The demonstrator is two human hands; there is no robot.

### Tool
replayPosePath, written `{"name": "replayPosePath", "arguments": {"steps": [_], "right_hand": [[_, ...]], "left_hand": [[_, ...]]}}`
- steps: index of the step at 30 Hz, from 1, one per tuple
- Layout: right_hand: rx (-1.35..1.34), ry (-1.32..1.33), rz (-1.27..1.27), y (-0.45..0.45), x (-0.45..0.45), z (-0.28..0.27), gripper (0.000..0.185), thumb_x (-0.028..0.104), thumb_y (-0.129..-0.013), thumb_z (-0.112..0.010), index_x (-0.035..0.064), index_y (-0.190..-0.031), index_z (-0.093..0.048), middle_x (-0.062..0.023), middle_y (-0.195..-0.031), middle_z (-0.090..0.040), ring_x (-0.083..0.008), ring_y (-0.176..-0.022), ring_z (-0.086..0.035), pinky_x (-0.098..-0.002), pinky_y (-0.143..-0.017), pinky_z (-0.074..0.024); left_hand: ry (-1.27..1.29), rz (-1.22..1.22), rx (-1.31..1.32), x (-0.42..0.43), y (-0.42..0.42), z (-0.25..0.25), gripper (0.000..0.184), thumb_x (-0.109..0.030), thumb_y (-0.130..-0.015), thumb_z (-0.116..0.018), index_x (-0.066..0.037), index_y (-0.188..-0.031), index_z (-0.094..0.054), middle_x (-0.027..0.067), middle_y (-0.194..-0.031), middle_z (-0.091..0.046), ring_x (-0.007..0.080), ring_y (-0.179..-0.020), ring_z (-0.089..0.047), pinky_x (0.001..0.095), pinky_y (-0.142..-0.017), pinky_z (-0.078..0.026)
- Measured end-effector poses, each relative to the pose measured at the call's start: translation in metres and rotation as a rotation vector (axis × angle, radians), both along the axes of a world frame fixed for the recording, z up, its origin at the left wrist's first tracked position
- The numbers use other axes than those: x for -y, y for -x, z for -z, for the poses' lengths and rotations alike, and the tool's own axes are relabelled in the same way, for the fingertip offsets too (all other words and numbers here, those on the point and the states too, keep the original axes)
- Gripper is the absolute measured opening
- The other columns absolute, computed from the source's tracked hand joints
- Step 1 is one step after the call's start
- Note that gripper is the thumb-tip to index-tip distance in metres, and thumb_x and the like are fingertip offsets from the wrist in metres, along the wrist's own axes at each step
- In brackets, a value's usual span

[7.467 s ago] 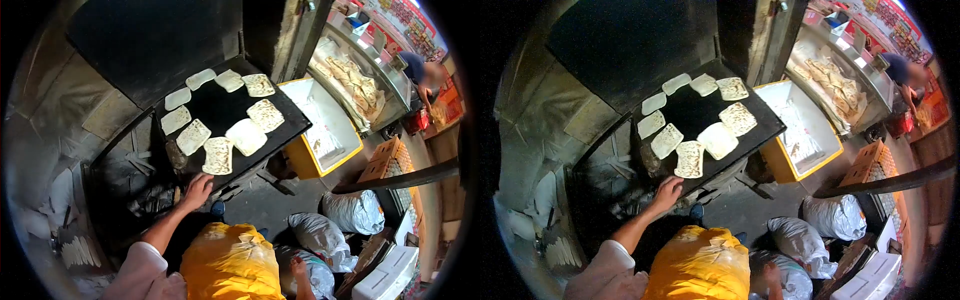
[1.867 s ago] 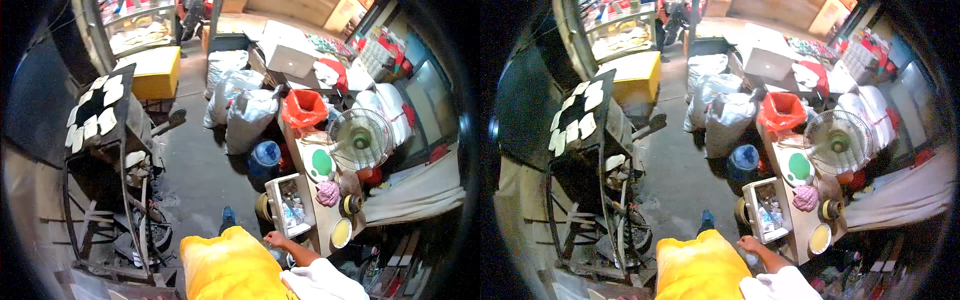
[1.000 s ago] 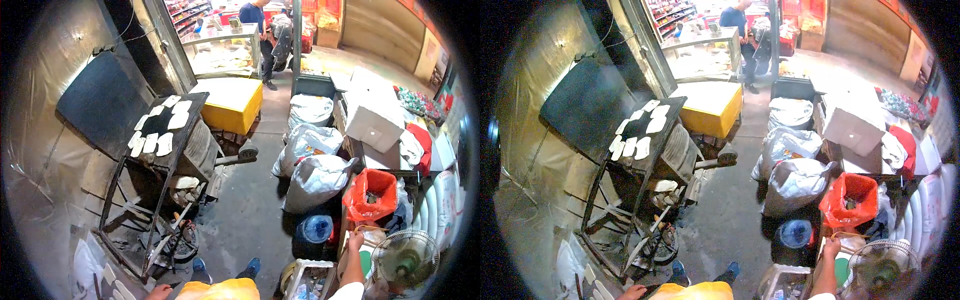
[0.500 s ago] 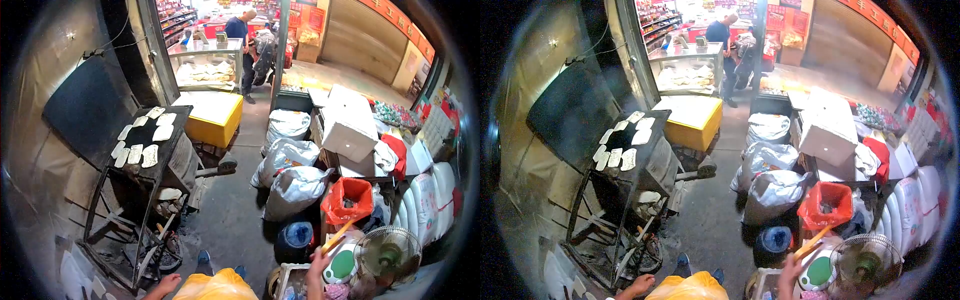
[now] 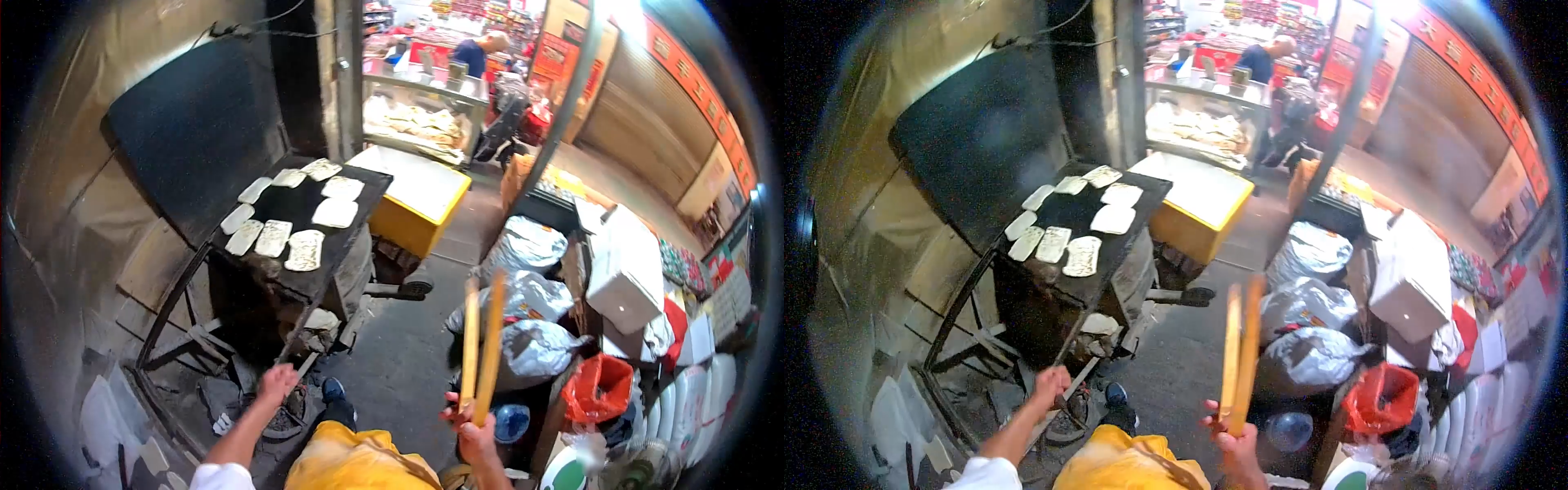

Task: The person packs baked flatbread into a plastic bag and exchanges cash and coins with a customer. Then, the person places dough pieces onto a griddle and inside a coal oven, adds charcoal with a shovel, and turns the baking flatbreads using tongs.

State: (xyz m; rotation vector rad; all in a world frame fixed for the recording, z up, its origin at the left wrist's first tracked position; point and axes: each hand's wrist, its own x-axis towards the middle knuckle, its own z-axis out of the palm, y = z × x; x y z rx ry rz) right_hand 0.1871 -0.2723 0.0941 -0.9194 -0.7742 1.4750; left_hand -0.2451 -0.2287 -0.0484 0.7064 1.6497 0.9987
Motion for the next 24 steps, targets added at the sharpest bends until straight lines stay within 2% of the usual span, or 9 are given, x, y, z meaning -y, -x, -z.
{"name": "replayPosePath", "arguments": {"steps": [3, 4, 5, 8, 12, 16, 18, 20, 24], "right_hand": [[0.086, -0.108, -0.15, 0.035, -0.064, -0.028, 0.018, 0.016, -0.074, -0.07, 0.0017, -0.079, -0.06, -0.0156, -0.128, -0.052, -0.0225, -0.099, -0.063, -0.0355, -0.078, -0.0517], [0.081, -0.106, -0.169, 0.053, -0.087, -0.038, 0.018, 0.016, -0.075, -0.071, 0.0015, -0.079, -0.06, -0.0149, -0.127, -0.05, -0.0226, -0.098, -0.063, -0.0361, -0.079, -0.0518], [0.093, -0.133, -0.161, 0.068, -0.116, -0.035, 0.018, 0.014, -0.081, -0.069, 0.0005, -0.08, -0.058, -0.0146, -0.124, -0.05, -0.023, -0.096, -0.063, -0.036, -0.078, -0.0516], [0.105, 0.055, 0.103, 0.121, -0.18, -0.054, 0.007, 0.003, -0.082, -0.059, 0.0008, -0.087, -0.057, -0.0132, -0.117, -0.052, -0.0211, -0.087, -0.061, -0.0374, -0.077, -0.0512], [0.299, -0.009, 0.111, 0.161, -0.196, -0.024, 0.04, 0.006, -0.082, -0.061, 0.0006, -0.12, -0.054, -0.0104, -0.111, -0.054, -0.0164, -0.084, -0.058, -0.0332, -0.076, -0.0503], [0.465, 0.562, 0.121, 0.157, -0.128, 0.059, 0.065, 0.01, -0.084, -0.064, 0.0119, -0.142, -0.033, -0.0043, -0.085, -0.053, -0.0129, -0.065, -0.053, -0.0266, -0.056, -0.0469], [0.722, 0.835, 0.205, 0.117, -0.036, 0.132, 0.073, 0.011, -0.084, -0.067, 0.0164, -0.145, -0.027, -0.0055, -0.082, -0.053, -0.0144, -0.062, -0.054, -0.0277, -0.052, -0.0453], [1.035, 1.045, 0.13, 0.087, 0.057, 0.149, 0.077, 0.018, -0.082, -0.071, 0.0161, -0.144, -0.026, -0.0067, -0.082, -0.053, -0.0161, -0.059, -0.053, -0.0298, -0.05, -0.0452], [1.05, 1.351, 0.053, 0.076, 0.131, 0.135, 0.065, 0.024, -0.082, -0.071, 0.0144, -0.134, -0.033, -0.0056, -0.078, -0.053, -0.0162, -0.057, -0.052, -0.03, -0.049, -0.0447]], "left_hand": [[-0.025, 0.029, -0.021, -0.084, 0.058, -0.018, 0.029, -0.033, -0.095, -0.056, -0.009, -0.108, -0.063, 0.0019, -0.091, -0.067, 0.0078, -0.072, -0.059, 0.0218, -0.056, -0.044], [-0.074, -0.013, -0.033, -0.108, 0.076, -0.013, 0.033, -0.03, -0.099, -0.049, -0.006, -0.121, -0.057, 0.0039, -0.097, -0.065, 0.0106, -0.077, -0.06, 0.0261, -0.065, -0.047], [-0.088, -0.159, -0.029, -0.131, 0.078, -0.035, 0.029, -0.031, -0.094, -0.057, -0.006, -0.107, -0.064, 0.0026, -0.089, -0.066, 0.0081, -0.073, -0.058, 0.0222, -0.061, -0.044], [-0.238, 0.028, -0.52, -0.201, 0.122, -0.02, 0.03, -0.022, -0.09, -0.059, 0.0, -0.111, -0.061, 0.0124, -0.094, -0.068, 0.0254, -0.088, -0.066, 0.0355, -0.078, -0.051], [-0.356, 0.492, -0.994, -0.266, 0.137, -0.04, 0.04, -0.028, -0.092, -0.058, -0.004, -0.124, -0.055, 0.0125, -0.123, -0.055, 0.0298, -0.12, -0.05, 0.043, -0.101, -0.04], [-0.427, 0.564, -1.151, -0.301, 0.141, 0.0, 0.045, -0.039, -0.089, -0.061, -0.005, -0.119, -0.058, 0.0123, -0.124, -0.054, 0.0298, -0.128, -0.04, 0.052, -0.111, -0.021], [-0.274, 0.584, -1.124, -0.315, 0.151, -0.012, 0.046, -0.039, -0.087, -0.062, -0.003, -0.116, -0.058, 0.0134, -0.121, -0.055, 0.0292, -0.124, -0.042, 0.051, -0.11, -0.023], [-0.408, 0.434, -1.177, -0.318, 0.159, 0.0, 0.038, -0.039, -0.083, -0.065, -0.004, -0.098, -0.063, 0.0123, -0.103, -0.061, 0.0276, -0.11, -0.051, 0.0471, -0.104, -0.03], [-0.448, 0.516, -1.098, -0.311, 0.174, -0.002, 0.029, -0.034, -0.084, -0.064, -0.005, -0.08, -0.062, 0.0112, -0.085, -0.06, 0.0285, -0.094, -0.055, 0.0457, -0.098, -0.035]]}}
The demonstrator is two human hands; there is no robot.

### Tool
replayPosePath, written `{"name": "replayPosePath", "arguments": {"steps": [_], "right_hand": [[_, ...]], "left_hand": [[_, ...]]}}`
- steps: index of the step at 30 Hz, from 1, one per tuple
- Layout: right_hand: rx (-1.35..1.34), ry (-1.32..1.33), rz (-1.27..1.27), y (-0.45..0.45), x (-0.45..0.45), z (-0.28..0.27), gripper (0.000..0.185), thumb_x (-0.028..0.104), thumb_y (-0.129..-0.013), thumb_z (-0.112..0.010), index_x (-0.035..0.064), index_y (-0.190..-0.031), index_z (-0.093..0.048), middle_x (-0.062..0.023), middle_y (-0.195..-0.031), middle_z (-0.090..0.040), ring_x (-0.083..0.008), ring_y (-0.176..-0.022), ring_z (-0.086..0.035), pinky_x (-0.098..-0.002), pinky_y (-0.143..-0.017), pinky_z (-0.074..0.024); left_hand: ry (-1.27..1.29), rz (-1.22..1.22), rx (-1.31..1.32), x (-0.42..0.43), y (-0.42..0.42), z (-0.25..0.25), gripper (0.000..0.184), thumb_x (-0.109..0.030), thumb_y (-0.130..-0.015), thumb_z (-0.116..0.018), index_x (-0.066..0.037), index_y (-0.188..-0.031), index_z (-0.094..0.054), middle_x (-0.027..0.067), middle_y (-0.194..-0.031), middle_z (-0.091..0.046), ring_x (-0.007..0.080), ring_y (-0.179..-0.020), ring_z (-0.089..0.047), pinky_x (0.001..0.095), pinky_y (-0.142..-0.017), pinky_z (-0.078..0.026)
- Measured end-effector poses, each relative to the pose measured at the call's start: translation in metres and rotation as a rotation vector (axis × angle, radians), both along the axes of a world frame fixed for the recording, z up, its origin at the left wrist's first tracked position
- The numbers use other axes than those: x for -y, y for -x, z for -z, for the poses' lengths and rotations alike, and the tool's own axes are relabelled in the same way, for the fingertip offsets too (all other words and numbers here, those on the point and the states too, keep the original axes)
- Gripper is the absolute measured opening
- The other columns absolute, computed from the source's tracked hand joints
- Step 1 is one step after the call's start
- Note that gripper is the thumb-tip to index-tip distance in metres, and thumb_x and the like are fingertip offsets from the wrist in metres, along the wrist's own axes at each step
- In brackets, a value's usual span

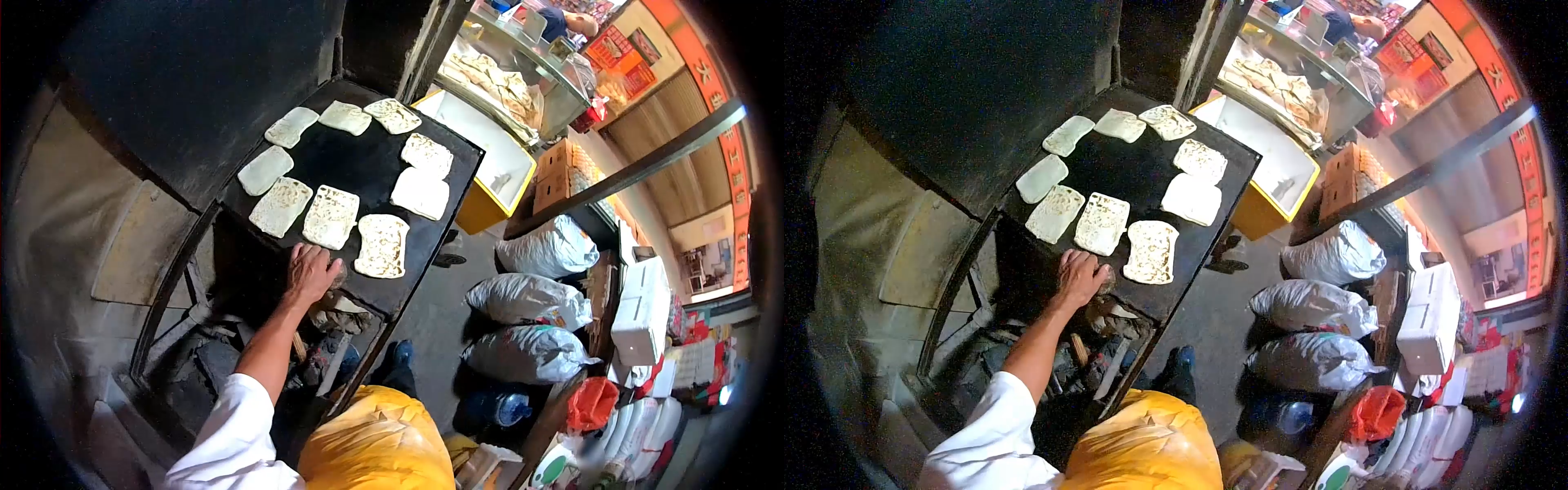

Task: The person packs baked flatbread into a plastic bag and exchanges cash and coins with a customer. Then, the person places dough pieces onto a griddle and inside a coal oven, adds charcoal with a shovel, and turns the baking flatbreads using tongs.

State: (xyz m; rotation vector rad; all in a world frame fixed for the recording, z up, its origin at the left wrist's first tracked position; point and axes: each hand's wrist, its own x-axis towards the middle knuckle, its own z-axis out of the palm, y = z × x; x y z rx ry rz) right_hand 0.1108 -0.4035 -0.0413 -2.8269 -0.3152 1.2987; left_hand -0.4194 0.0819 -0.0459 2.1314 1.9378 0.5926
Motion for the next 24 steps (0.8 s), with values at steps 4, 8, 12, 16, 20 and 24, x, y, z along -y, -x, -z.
{"name": "replayPosePath", "arguments": {"steps": [4, 8, 12, 16, 20, 24], "right_hand": [[-0.032, -0.011, 0.05, -0.009, -0.028, -0.009, 0.055, 0.029, -0.082, -0.072, 0.0127, -0.124, -0.041, -0.0044, -0.074, -0.053, -0.0163, -0.054, -0.052, -0.0302, -0.047, -0.0443], [-0.277, -0.189, 0.134, 0.008, -0.167, 0.002, 0.046, 0.035, -0.082, -0.072, 0.011, -0.115, -0.049, -0.0032, -0.07, -0.053, -0.0164, -0.052, -0.051, -0.0304, -0.046, -0.0439], [-0.62, -0.557, -0.114, 0.081, -0.313, -0.045, 0.028, 0.034, -0.092, -0.061, 0.0111, -0.102, -0.049, -0.0022, -0.073, -0.055, -0.0146, -0.057, -0.054, -0.0303, -0.052, -0.047], [-0.795, -0.611, -0.263, 0.119, -0.366, -0.073, 0.037, 0.042, -0.097, -0.048, 0.0052, -0.095, -0.049, -0.0061, -0.076, -0.056, -0.015, -0.06, -0.053, -0.031, -0.056, -0.0474], [-0.964, -0.498, -0.325, 0.111, -0.365, -0.068, 0.038, 0.041, -0.097, -0.045, 0.0043, -0.089, -0.052, -0.0074, -0.076, -0.057, -0.0161, -0.062, -0.054, -0.0312, -0.059, -0.0478], [-0.938, -0.398, -0.326, 0.091, -0.353, -0.059, 0.03, 0.029, -0.092, -0.059, 0.0035, -0.107, -0.051, -0.0035, -0.084, -0.058, -0.0139, -0.066, -0.053, -0.0296, -0.058, -0.0459]], "left_hand": [[0.005, -0.017, -0.023, 0.001, 0.004, -0.006, 0.025, -0.029, -0.088, -0.061, -0.006, -0.079, -0.061, 0.0112, -0.084, -0.059, 0.028, -0.092, -0.055, 0.0454, -0.099, -0.034], [0.055, -0.023, -0.047, 0.043, 0.033, -0.021, 0.024, -0.027, -0.088, -0.061, -0.005, -0.077, -0.059, 0.0113, -0.082, -0.057, 0.0283, -0.09, -0.055, 0.0461, -0.1, -0.035], [0.049, -0.072, -0.007, 0.157, 0.047, -0.017, 0.024, -0.022, -0.085, -0.065, -0.003, -0.073, -0.056, 0.0131, -0.078, -0.055, 0.032, -0.086, -0.054, 0.0487, -0.1, -0.035], [0.086, -0.276, 0.059, 0.239, 0.062, -0.015, 0.023, -0.017, -0.082, -0.067, -0.003, -0.071, -0.054, 0.0125, -0.075, -0.054, 0.0332, -0.082, -0.054, 0.0488, -0.097, -0.037], [0.11, -0.643, 0.189, 0.322, 0.081, 0.014, 0.018, -0.02, -0.084, -0.065, -0.003, -0.08, -0.059, 0.0148, -0.078, -0.059, 0.0366, -0.083, -0.055, 0.047, -0.085, -0.042], [0.105, -0.989, 0.313, 0.388, 0.085, 0.029, 0.02, -0.022, -0.088, -0.061, -0.002, -0.086, -0.061, 0.0139, -0.081, -0.059, 0.0315, -0.085, -0.055, 0.0424, -0.079, -0.043]]}}
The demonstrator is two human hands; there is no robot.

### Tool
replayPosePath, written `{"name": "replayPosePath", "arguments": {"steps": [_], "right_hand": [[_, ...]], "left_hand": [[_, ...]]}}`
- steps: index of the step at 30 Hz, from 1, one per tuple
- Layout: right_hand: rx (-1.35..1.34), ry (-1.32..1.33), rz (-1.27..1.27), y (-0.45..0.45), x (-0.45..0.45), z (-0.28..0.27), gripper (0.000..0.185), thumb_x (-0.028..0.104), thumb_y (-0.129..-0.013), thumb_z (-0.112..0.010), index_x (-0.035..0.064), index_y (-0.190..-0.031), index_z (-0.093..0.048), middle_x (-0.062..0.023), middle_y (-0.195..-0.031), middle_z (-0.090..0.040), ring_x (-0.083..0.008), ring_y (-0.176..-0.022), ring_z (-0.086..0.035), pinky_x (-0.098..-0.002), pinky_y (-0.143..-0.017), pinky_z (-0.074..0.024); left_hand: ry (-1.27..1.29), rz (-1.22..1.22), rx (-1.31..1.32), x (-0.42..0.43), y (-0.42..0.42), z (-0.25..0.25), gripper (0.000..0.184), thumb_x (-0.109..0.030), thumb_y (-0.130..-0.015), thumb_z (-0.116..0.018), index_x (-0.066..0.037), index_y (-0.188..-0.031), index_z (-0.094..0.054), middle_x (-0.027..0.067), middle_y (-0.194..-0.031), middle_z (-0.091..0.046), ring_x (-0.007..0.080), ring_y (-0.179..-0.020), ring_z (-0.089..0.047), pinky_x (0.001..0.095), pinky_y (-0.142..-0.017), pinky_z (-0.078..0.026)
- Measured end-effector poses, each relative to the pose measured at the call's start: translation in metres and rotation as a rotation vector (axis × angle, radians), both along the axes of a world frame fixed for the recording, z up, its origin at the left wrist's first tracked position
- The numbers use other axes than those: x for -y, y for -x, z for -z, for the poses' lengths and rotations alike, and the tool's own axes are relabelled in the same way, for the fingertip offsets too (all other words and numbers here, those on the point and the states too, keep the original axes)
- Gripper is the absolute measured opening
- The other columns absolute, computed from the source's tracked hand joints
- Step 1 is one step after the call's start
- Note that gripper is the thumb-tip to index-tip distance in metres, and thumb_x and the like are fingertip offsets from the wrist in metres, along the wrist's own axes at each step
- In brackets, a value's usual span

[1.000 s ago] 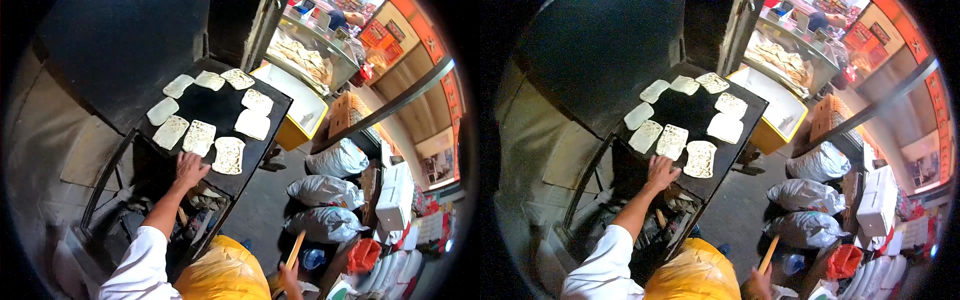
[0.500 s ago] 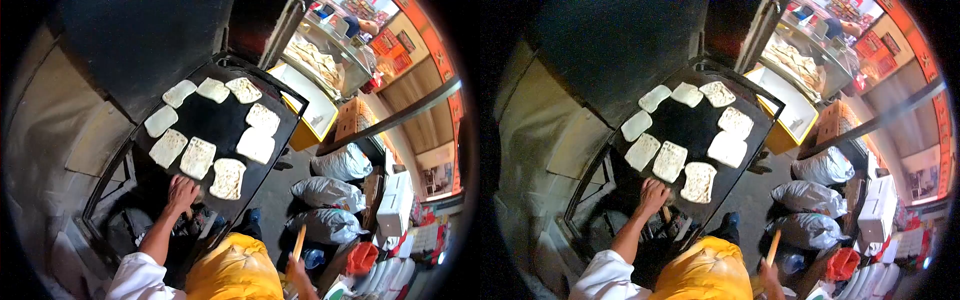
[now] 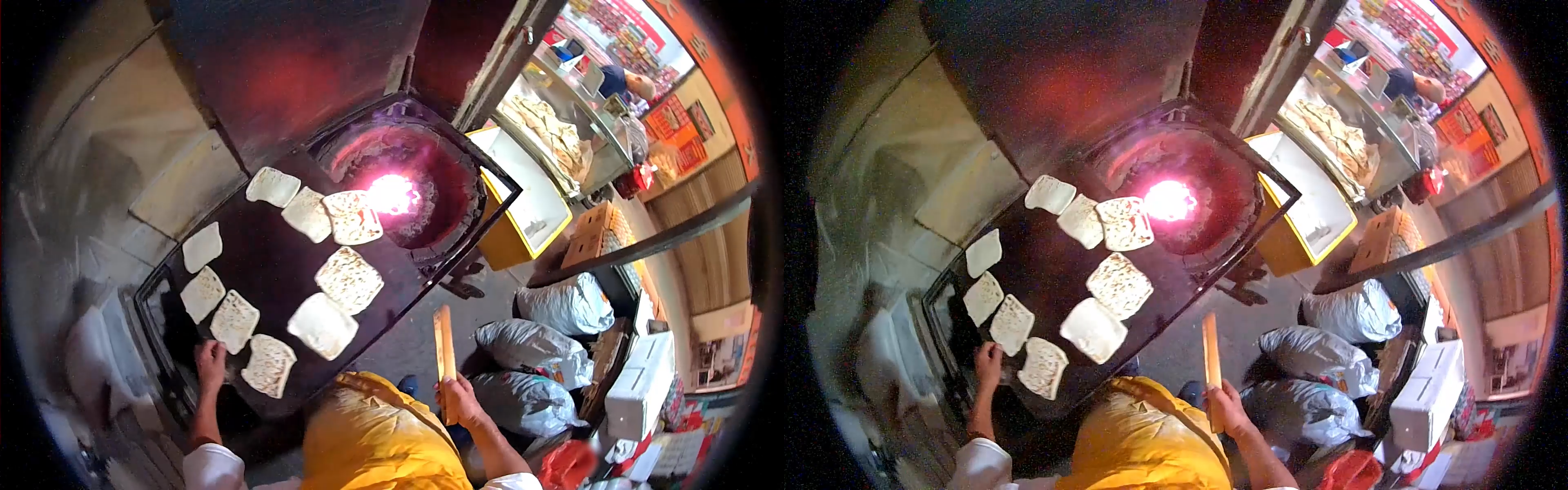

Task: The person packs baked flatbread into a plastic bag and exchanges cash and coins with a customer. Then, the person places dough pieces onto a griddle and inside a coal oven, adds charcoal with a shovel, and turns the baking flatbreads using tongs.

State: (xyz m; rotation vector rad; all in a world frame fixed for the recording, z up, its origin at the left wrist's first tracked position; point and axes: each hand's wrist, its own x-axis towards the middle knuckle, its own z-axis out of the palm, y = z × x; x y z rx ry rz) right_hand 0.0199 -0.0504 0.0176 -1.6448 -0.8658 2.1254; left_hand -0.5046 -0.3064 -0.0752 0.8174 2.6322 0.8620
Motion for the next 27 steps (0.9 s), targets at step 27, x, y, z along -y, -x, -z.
{"name": "replayPosePath", "arguments": {"steps": [27], "right_hand": [[0.05, 0.012, -0.698, 0.003, -0.066, 0.039, 0.071, 0.034, -0.087, -0.069, -0.0063, -0.137, -0.039, -0.0126, -0.121, -0.057, -0.0176, -0.104, -0.053, -0.0298, -0.086, -0.0441]], "left_hand": [[-0.11, 0.242, -0.287, -0.244, -0.07, -0.054, 0.02, -0.017, -0.083, -0.063, -0.007, -0.1, -0.063, 0.0101, -0.105, -0.06, 0.0305, -0.102, -0.056, 0.0415, -0.09, -0.043]]}}
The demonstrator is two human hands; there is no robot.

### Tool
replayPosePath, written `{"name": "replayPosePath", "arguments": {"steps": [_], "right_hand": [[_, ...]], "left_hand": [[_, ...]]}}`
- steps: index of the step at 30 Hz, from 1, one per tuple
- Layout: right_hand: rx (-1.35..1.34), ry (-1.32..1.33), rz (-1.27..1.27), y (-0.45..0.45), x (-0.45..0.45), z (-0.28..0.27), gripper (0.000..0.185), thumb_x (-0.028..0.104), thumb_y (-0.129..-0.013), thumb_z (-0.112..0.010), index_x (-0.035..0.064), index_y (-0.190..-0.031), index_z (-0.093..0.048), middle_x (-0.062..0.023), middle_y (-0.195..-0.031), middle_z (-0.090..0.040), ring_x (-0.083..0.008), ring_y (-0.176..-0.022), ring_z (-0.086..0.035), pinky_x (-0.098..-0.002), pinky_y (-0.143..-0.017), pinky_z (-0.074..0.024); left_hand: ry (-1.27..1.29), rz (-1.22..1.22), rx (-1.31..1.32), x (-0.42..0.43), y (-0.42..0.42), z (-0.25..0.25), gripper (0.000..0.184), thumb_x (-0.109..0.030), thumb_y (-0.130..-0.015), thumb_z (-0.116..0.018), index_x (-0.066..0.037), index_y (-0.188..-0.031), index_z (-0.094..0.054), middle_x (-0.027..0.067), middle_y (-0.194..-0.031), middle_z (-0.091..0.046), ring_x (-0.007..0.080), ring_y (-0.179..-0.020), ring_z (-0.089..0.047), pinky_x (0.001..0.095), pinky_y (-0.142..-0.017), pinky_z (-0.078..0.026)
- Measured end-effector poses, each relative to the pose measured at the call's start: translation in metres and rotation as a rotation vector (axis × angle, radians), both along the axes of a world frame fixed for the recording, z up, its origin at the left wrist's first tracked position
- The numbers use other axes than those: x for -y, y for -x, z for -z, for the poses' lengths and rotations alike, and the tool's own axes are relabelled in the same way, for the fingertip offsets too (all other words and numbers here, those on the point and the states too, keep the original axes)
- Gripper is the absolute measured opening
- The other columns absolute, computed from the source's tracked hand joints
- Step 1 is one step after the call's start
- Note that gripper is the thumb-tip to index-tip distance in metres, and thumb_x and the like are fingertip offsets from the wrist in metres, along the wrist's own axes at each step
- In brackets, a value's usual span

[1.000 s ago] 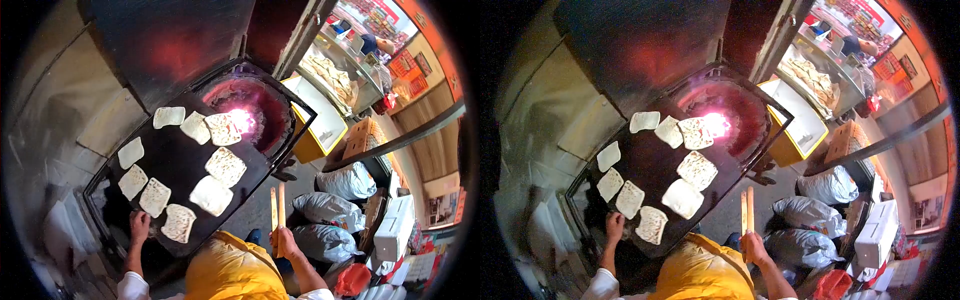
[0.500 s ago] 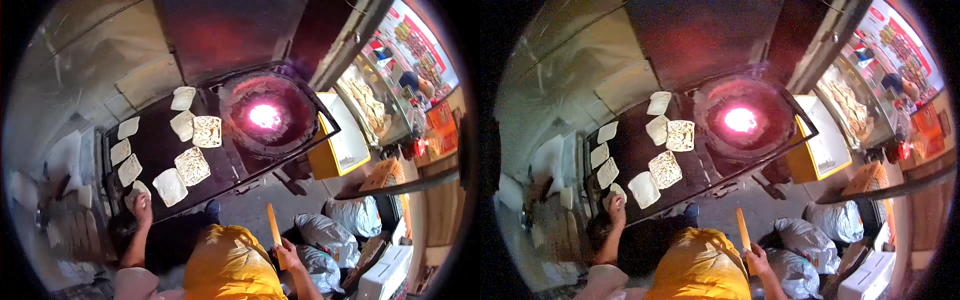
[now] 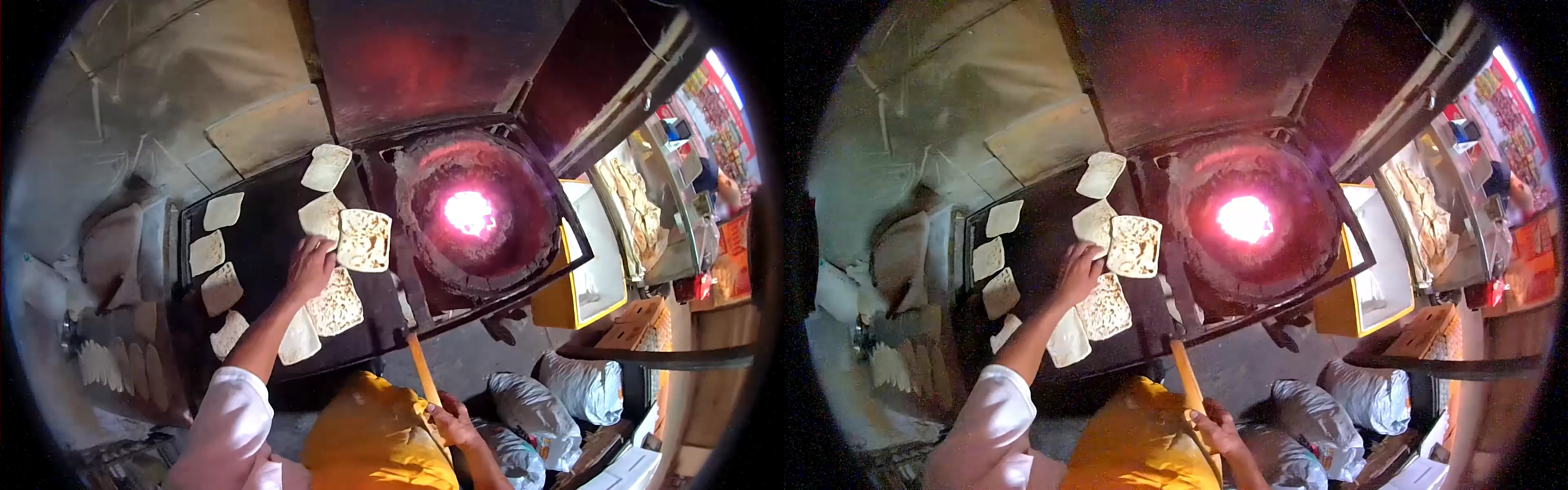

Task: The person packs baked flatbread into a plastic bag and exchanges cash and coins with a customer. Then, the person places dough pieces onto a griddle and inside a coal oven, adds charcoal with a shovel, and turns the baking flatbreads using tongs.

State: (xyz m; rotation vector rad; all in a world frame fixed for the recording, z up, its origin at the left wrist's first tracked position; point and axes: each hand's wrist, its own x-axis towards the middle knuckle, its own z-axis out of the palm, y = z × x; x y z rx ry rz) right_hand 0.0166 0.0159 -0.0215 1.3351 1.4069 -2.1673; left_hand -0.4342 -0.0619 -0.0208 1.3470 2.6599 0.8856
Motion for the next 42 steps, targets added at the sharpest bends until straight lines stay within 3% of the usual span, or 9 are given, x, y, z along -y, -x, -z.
{"name": "replayPosePath", "arguments": {"steps": [6, 13, 17, 19, 21, 25, 32, 35, 42], "right_hand": [[-0.019, 0.039, 0.056, 0.062, -0.022, -0.013, 0.077, 0.034, -0.087, -0.07, -0.0088, -0.14, -0.033, -0.0181, -0.132, -0.051, -0.0203, -0.108, -0.053, -0.0319, -0.087, -0.0452], [0.045, -0.008, -0.079, 0.1, -0.031, -0.026, 0.072, 0.04, -0.088, -0.066, -0.0063, -0.137, -0.04, -0.0185, -0.127, -0.055, -0.0207, -0.111, -0.053, -0.0332, -0.093, -0.0439], [0.023, -0.066, -0.07, 0.13, -0.04, -0.035, 0.057, 0.035, -0.089, -0.064, -0.0047, -0.127, -0.049, -0.0045, -0.098, -0.058, -0.0124, -0.084, -0.052, -0.0283, -0.073, -0.044], [0.025, -0.058, -0.077, 0.141, -0.046, -0.034, 0.054, 0.035, -0.09, -0.063, -0.004, -0.125, -0.05, -0.0032, -0.094, -0.057, -0.0113, -0.081, -0.051, -0.0276, -0.07, -0.0436], [0.133, 0.028, -0.157, 0.148, -0.051, -0.016, 0.077, 0.045, -0.088, -0.064, -0.0048, -0.14, -0.037, -0.0173, -0.126, -0.055, -0.0207, -0.099, -0.057, -0.0335, -0.082, -0.0482], [0.116, 0.061, -0.157, 0.18, -0.059, -0.009, 0.078, 0.049, -0.087, -0.064, -0.0042, -0.139, -0.039, -0.0161, -0.122, -0.056, -0.0217, -0.094, -0.058, -0.0338, -0.082, -0.0483], [0.031, -0.008, -0.045, 0.171, -0.062, 0.013, 0.068, 0.044, -0.087, -0.068, -0.005, -0.13, -0.048, -0.0099, -0.102, -0.061, -0.0151, -0.089, -0.057, -0.0306, -0.074, -0.0484], [0.019, 0.047, -0.045, 0.159, -0.086, -0.004, 0.065, 0.041, -0.085, -0.07, -0.0051, -0.127, -0.051, -0.0101, -0.101, -0.062, -0.0149, -0.084, -0.057, -0.0304, -0.071, -0.0486], [0.093, 0.165, 0.18, 0.097, -0.187, -0.015, 0.055, 0.038, -0.088, -0.068, -0.0058, -0.117, -0.051, -0.0112, -0.086, -0.062, -0.0184, -0.067, -0.059, -0.0326, -0.061, -0.0496]], "left_hand": [[0.513, 0.039, -0.228, 0.012, 0.086, 0.019, 0.024, -0.03, -0.086, -0.058, -0.008, -0.091, -0.068, 0.0085, -0.1, -0.064, 0.0243, -0.107, -0.055, 0.0514, -0.108, -0.026], [0.137, 0.08, -0.395, -0.073, 0.154, 0.035, 0.041, -0.032, -0.082, -0.065, -0.007, -0.115, -0.059, 0.0078, -0.123, -0.057, 0.0276, -0.117, -0.05, 0.0579, -0.107, -0.026], [0.762, 0.002, -0.146, -0.091, 0.171, 0.01, 0.041, -0.037, -0.085, -0.061, -0.01, -0.116, -0.062, 0.0066, -0.122, -0.057, 0.0265, -0.113, -0.05, 0.0614, -0.108, -0.021], [0.635, 0.049, -0.197, -0.084, 0.147, 0.013, 0.034, -0.035, -0.084, -0.062, -0.009, -0.106, -0.065, 0.0076, -0.117, -0.058, 0.027, -0.114, -0.05, 0.0597, -0.109, -0.021], [0.195, 0.208, -0.124, -0.082, 0.102, 0.022, 0.025, -0.03, -0.085, -0.062, -0.008, -0.096, -0.066, 0.0081, -0.106, -0.058, 0.028, -0.109, -0.051, 0.0542, -0.108, -0.024], [0.22, 0.318, -0.105, -0.076, 0.038, 0.038, 0.018, -0.018, -0.086, -0.058, -0.006, -0.098, -0.065, 0.0095, -0.105, -0.058, 0.0292, -0.108, -0.052, 0.0475, -0.1, -0.034], [0.063, 0.148, 0.817, -0.074, -0.012, 0.024, 0.026, -0.015, -0.089, -0.055, -0.005, -0.113, -0.06, 0.0149, -0.109, -0.063, 0.0328, -0.103, -0.058, 0.0414, -0.09, -0.045], [-0.059, 0.077, 0.346, -0.062, -0.027, 0.024, 0.025, -0.013, -0.089, -0.056, -0.005, -0.113, -0.059, 0.0152, -0.108, -0.063, 0.0344, -0.103, -0.058, 0.0419, -0.089, -0.046], [-0.046, -0.174, 0.514, -0.017, -0.145, -0.007, 0.02, -0.011, -0.091, -0.056, -0.002, -0.108, -0.062, 0.0153, -0.1, -0.066, 0.0315, -0.094, -0.064, 0.0386, -0.083, -0.05]]}}
